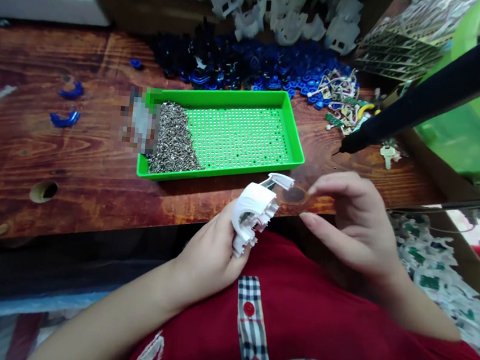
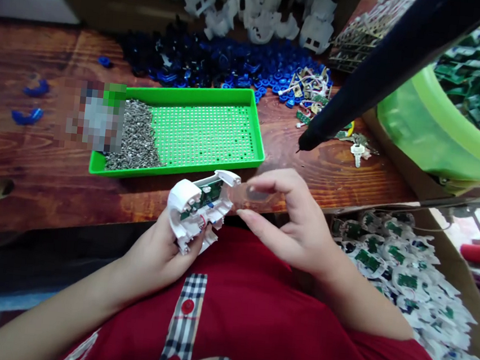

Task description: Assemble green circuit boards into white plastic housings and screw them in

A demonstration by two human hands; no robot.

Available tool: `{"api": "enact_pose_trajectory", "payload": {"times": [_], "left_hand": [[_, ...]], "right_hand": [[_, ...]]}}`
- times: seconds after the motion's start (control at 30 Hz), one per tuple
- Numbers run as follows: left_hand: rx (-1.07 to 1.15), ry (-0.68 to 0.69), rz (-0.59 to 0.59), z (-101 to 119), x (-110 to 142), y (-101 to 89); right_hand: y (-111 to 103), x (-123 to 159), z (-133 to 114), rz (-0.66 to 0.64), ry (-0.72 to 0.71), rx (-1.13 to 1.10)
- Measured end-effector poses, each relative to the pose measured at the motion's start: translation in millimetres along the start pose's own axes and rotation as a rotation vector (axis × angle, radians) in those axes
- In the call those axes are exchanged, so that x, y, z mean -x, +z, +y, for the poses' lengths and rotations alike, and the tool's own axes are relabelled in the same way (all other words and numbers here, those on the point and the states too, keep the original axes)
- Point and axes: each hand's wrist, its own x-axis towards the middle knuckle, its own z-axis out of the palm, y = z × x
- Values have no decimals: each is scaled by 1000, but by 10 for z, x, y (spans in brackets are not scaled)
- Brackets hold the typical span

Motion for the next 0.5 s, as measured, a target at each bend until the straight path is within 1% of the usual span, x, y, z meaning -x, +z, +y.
{"api": "enact_pose_trajectory", "payload": {"times": [0.03,0.07,0.13,0.17,0.23,0.3,0.33,0.4,0.47,0.5], "left_hand": [[-43,12,-25,-3,-28,5],[-87,35,-55,-2,-63,16],[-175,110,-107,19,-148,55],[-213,150,-125,39,-196,83],[-250,223,-163,103,-290,141],[-237,263,-258,196,-377,172],[-223,277,-322,251,-417,167],[-206,287,-452,367,-497,104],[-227,280,-558,469,-589,-27],[-249,275,-593,506,-641,-110]], "right_hand": [[17,35,10,33,80,-37],[49,68,14,16,151,-75],[134,116,4,-72,242,-107],[174,126,-8,-88,260,-86],[209,120,-37,-43,277,5],[134,106,-61,5,252,64],[42,111,-64,-1,234,75],[-260,172,-34,-62,205,119],[-695,320,64,-120,241,244],[-940,428,137,-109,232,378]]}}
